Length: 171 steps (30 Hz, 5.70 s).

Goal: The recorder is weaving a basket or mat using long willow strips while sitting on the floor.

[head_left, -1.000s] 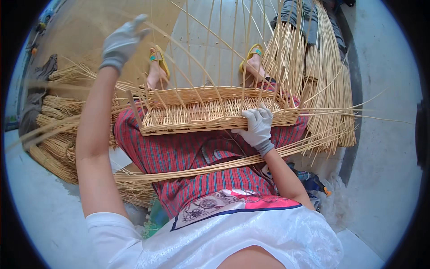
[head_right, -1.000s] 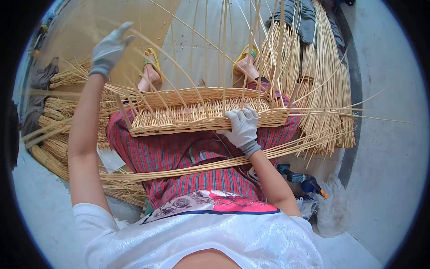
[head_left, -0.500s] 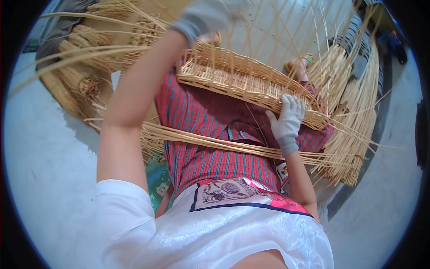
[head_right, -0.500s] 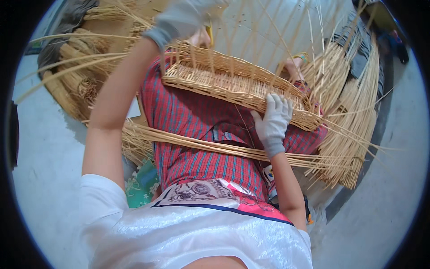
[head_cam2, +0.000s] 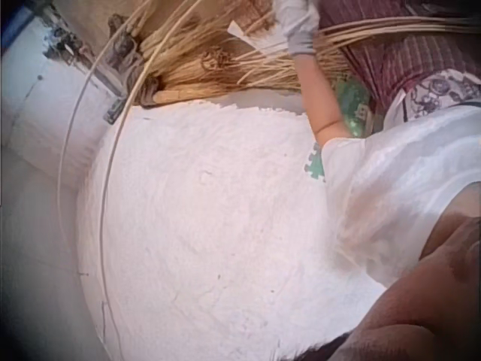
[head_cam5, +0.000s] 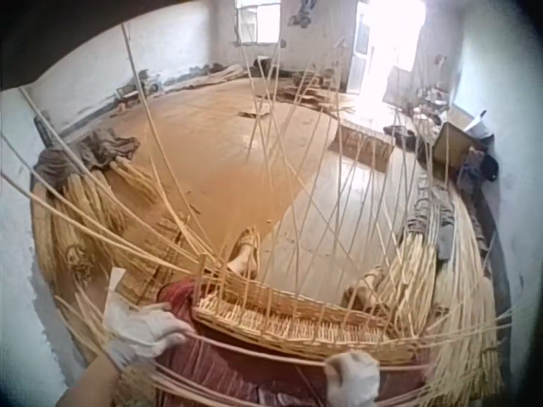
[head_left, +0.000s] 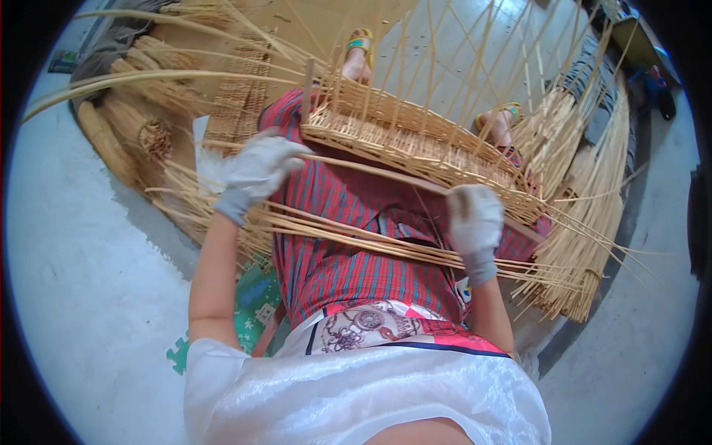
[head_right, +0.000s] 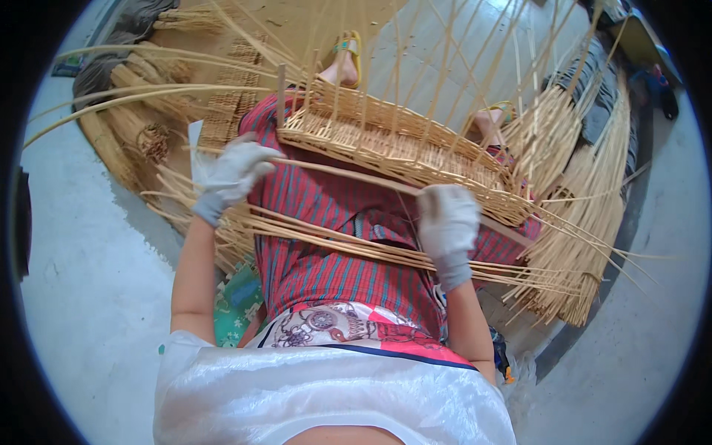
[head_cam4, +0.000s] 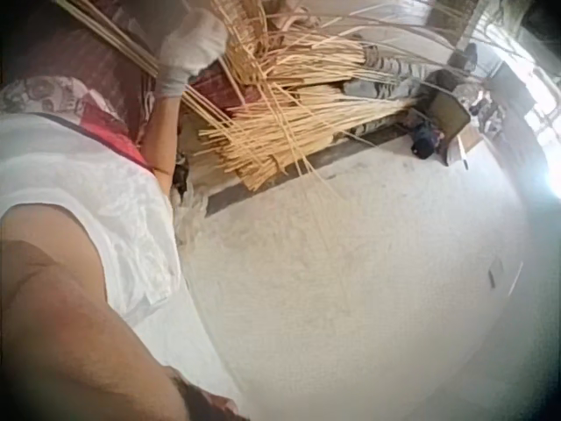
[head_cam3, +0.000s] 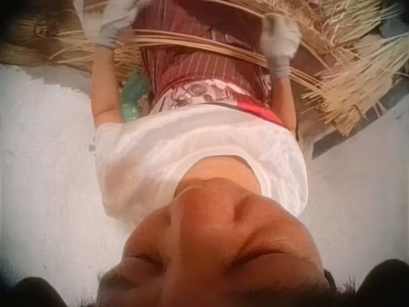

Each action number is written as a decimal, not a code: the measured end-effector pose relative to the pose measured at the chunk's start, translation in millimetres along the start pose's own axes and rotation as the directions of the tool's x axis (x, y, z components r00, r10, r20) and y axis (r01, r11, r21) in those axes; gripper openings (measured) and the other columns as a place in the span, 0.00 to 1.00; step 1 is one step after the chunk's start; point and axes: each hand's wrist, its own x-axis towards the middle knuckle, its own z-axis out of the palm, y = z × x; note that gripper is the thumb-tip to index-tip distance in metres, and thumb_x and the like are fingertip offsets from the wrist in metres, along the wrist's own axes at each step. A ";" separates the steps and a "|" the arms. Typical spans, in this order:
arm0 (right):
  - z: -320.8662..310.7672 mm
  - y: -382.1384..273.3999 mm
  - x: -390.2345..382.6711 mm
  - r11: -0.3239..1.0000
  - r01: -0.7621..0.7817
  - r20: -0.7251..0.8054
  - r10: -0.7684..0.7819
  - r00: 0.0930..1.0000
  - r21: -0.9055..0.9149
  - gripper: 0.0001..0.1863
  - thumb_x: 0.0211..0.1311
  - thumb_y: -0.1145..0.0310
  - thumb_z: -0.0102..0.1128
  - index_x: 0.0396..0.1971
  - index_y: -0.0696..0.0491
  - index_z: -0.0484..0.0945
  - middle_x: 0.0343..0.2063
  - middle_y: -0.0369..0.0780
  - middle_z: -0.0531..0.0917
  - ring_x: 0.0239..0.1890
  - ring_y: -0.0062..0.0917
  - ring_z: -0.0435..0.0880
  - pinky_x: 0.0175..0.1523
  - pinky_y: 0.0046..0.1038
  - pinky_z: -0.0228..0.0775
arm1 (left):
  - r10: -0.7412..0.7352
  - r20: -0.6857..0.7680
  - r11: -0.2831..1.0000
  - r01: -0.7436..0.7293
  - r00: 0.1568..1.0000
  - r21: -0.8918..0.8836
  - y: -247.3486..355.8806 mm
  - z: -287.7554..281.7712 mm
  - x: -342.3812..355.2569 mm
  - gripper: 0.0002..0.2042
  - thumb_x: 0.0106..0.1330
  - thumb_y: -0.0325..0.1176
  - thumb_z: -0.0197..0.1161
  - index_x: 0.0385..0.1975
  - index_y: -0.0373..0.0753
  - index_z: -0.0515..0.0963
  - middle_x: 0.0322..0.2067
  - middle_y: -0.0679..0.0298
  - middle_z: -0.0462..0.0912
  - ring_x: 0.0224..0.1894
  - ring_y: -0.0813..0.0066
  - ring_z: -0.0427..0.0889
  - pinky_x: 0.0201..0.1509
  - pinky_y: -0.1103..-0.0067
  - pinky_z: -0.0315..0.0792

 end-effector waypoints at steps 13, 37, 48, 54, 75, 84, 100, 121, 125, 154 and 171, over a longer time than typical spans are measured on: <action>-14.9 50.7 3.0 0.205 -0.005 -0.065 0.335 0.940 0.979 0.07 0.79 0.71 0.61 0.50 0.57 0.77 0.34 0.45 0.89 0.38 0.29 0.92 0.41 0.31 0.87 | 0.240 -0.236 0.957 -0.271 0.942 -0.106 68.3 16.3 130.0 0.13 0.71 0.30 0.64 0.53 0.45 0.83 0.41 0.58 0.87 0.49 0.56 0.86 0.55 0.64 0.79; 5.5 73.3 -53.4 0.289 -0.242 0.032 0.578 0.815 0.926 0.08 0.81 0.68 0.61 0.44 0.58 0.77 0.31 0.41 0.84 0.32 0.23 0.82 0.39 0.29 0.77 | -0.565 0.523 0.373 0.763 0.638 -0.528 104.6 100.5 142.1 0.25 0.83 0.54 0.54 0.72 0.49 0.70 0.30 0.60 0.87 0.16 0.71 0.81 0.22 0.71 0.77; -3.5 85.3 103.1 0.679 -0.152 -0.060 0.278 0.959 0.718 0.06 0.75 0.71 0.66 0.41 0.59 0.83 0.37 0.38 0.85 0.38 0.18 0.82 0.49 0.25 0.76 | -0.441 0.404 0.166 0.515 0.801 -0.841 86.1 143.9 125.5 0.11 0.75 0.36 0.70 0.48 0.36 0.79 0.33 0.63 0.85 0.17 0.80 0.81 0.16 0.80 0.76; 77.4 -50.8 272.1 0.889 0.381 -0.438 -0.245 0.865 0.253 0.29 0.70 0.79 0.63 0.71 0.54 0.75 0.64 0.46 0.82 0.68 0.30 0.77 0.71 0.33 0.70 | -0.570 0.365 0.153 0.532 0.736 -0.833 99.0 147.4 132.9 0.13 0.82 0.43 0.61 0.46 0.38 0.78 0.31 0.65 0.82 0.16 0.78 0.82 0.17 0.78 0.78; 68.6 -33.1 165.1 0.717 -0.118 -0.003 0.165 0.986 0.687 0.24 0.68 0.70 0.73 0.62 0.55 0.75 0.38 0.39 0.86 0.41 0.20 0.85 0.47 0.26 0.79 | -0.585 0.339 0.117 0.490 0.737 -0.864 95.0 154.2 138.8 0.11 0.80 0.37 0.63 0.40 0.36 0.74 0.28 0.66 0.79 0.19 0.74 0.85 0.20 0.76 0.79; 82.7 23.0 160.4 0.591 0.106 -0.033 -0.134 0.990 0.800 0.44 0.69 0.88 0.59 0.81 0.46 0.58 0.42 0.39 0.87 0.43 0.23 0.86 0.53 0.28 0.80 | -0.582 0.335 0.152 0.504 0.741 -0.850 91.3 160.2 139.0 0.13 0.82 0.41 0.60 0.40 0.38 0.72 0.29 0.64 0.80 0.20 0.72 0.87 0.19 0.76 0.80; 89.1 24.3 39.7 -0.168 0.114 -0.047 0.358 0.933 0.979 0.26 0.86 0.45 0.45 0.28 0.48 0.66 0.20 0.31 0.68 0.23 0.21 0.66 0.35 0.33 0.70 | -0.523 0.323 0.205 0.484 0.789 -0.851 87.0 162.4 129.6 0.06 0.76 0.27 0.66 0.42 0.37 0.74 0.30 0.63 0.82 0.24 0.72 0.87 0.24 0.74 0.84; 47.6 143.7 -32.9 -0.002 -0.177 0.147 0.563 0.813 0.984 0.09 0.80 0.73 0.59 0.48 0.46 0.68 0.45 0.44 0.89 0.47 0.33 0.91 0.55 0.39 0.87 | -0.396 0.481 0.366 0.615 0.782 -0.699 150.9 144.4 169.2 0.15 0.77 0.35 0.65 0.58 0.37 0.77 0.48 0.54 0.87 0.27 0.68 0.90 0.30 0.74 0.86; 14.5 99.9 63.9 0.617 -0.129 -0.040 0.252 0.967 0.777 0.17 0.73 0.81 0.60 0.58 0.54 0.76 0.59 0.45 0.85 0.63 0.32 0.84 0.68 0.32 0.74 | -0.377 0.540 0.304 0.651 0.753 -0.695 160.3 171.2 177.0 0.15 0.77 0.42 0.66 0.50 0.36 0.83 0.33 0.55 0.89 0.26 0.70 0.90 0.31 0.72 0.85; 19.4 205.5 -45.5 0.108 -0.264 0.111 0.710 0.695 0.958 0.12 0.73 0.80 0.65 0.47 0.49 0.72 0.43 0.39 0.88 0.45 0.24 0.90 0.50 0.30 0.85 | -0.139 0.693 0.344 0.690 0.708 -0.636 226.3 184.8 225.9 0.20 0.79 0.37 0.65 0.64 0.35 0.73 0.45 0.53 0.86 0.27 0.66 0.89 0.27 0.73 0.85; 14.3 212.6 -40.4 0.439 -0.037 -0.279 0.632 0.723 0.898 0.11 0.89 0.64 0.41 0.55 0.55 0.67 0.29 0.42 0.87 0.31 0.27 0.89 0.46 0.29 0.82 | -0.409 0.258 0.675 0.480 0.875 -0.560 234.8 206.8 253.2 0.22 0.66 0.47 0.79 0.44 0.35 0.82 0.30 0.60 0.87 0.27 0.72 0.85 0.29 0.72 0.80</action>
